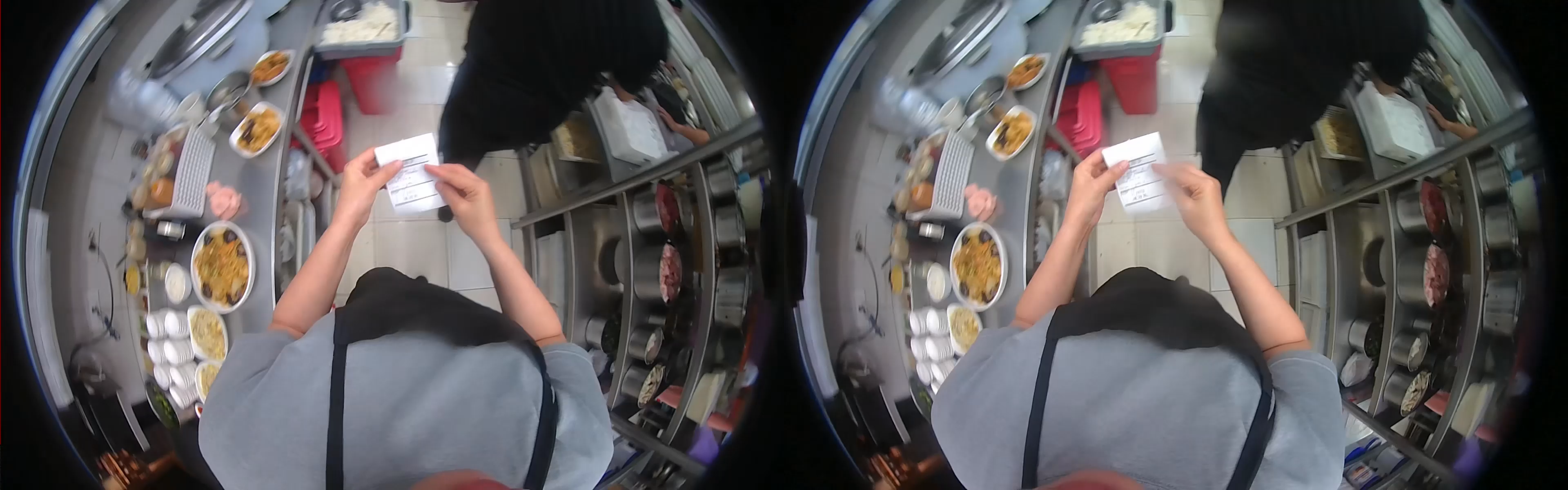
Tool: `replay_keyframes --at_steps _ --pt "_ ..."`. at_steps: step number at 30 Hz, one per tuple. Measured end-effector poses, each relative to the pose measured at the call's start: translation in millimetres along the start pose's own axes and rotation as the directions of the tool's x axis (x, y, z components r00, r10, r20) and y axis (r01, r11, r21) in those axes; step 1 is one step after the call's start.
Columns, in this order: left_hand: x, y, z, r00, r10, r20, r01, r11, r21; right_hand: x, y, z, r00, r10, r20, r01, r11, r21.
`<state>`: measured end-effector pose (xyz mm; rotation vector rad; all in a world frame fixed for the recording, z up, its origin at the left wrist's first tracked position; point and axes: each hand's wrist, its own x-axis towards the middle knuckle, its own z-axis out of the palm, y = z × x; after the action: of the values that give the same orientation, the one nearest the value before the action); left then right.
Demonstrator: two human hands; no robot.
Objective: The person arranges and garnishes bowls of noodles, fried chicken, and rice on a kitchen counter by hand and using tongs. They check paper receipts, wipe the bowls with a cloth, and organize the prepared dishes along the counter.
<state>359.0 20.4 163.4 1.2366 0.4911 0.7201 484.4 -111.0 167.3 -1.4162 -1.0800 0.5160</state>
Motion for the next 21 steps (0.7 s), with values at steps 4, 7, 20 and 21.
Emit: replay_keyframes --at_steps 4,7,20,21 --pt "55 -30 24 0.992 0.037 0.119 -0.082 0.912 0.402 25 30 -55 0.995 -0.099 -0.031 0.088 0.967 -0.240" --pt "95 -43 34 0.990 -0.103 0.093 0.075 0.962 0.263 60 44 -109 0.991 -0.092 -0.101 0.045 0.920 -0.390" --pt "241 -92 48 0.957 -0.244 0.159 0.190 0.937 0.292 222 2 -547 0.238 -0.742 -0.627 -0.155 0.608 -0.778" --pt "248 -93 58 0.946 -0.271 0.178 0.206 0.927 0.315 228 -21 -566 0.157 -0.715 -0.682 -0.223 0.647 -0.730"
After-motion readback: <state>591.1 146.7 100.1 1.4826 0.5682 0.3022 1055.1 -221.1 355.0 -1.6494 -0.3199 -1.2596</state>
